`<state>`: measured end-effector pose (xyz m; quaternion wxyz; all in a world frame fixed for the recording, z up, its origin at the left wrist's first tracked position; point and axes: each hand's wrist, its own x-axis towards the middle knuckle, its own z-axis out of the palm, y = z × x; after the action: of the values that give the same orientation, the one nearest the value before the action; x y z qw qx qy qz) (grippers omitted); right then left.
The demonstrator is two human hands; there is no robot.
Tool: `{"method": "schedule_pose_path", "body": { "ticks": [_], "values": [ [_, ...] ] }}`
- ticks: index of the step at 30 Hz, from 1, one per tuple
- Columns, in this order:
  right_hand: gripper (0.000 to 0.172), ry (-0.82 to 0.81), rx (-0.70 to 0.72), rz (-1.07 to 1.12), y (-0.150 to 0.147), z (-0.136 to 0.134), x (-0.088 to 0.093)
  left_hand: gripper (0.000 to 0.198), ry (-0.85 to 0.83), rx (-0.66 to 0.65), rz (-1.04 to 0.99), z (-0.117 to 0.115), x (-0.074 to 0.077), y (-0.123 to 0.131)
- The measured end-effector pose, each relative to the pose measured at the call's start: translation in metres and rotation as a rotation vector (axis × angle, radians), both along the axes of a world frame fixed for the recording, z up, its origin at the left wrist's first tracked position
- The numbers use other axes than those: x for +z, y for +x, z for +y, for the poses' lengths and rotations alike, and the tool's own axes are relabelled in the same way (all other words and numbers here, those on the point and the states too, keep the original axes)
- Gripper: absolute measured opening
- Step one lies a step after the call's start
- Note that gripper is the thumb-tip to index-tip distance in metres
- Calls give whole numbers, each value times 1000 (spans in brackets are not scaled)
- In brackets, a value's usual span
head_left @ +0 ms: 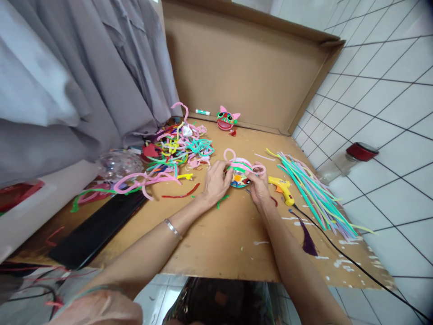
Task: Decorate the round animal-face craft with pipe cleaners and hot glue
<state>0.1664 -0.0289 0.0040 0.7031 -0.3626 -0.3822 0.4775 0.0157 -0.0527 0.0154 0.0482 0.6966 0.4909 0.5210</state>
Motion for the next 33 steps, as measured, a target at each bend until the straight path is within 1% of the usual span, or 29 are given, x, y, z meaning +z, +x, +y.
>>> {"method": "schedule_pose_path", "body": {
  "ticks": [4,10,13,19,30,33],
  "values": [
    [57,3,-14,-7,-2,-2,1,17,8,-6,-11,-1,0,3],
    [76,6,-38,-12,-2,-1,1,18,7,-6,18,-2,0,5],
    [83,12,-47,5,-1,1,-1,18,2,-15,23,-3,1,6],
    [85,31,-48,-65,2,2,-1,18,32,-10,26,-3,1,7],
    [97,-19,-38,-22,0,1,0,23,-2,-3,48,-1,3,3],
    [96,-21,-26,-18,1,1,2,25,-10,1,58,0,4,1]
  ]
}}
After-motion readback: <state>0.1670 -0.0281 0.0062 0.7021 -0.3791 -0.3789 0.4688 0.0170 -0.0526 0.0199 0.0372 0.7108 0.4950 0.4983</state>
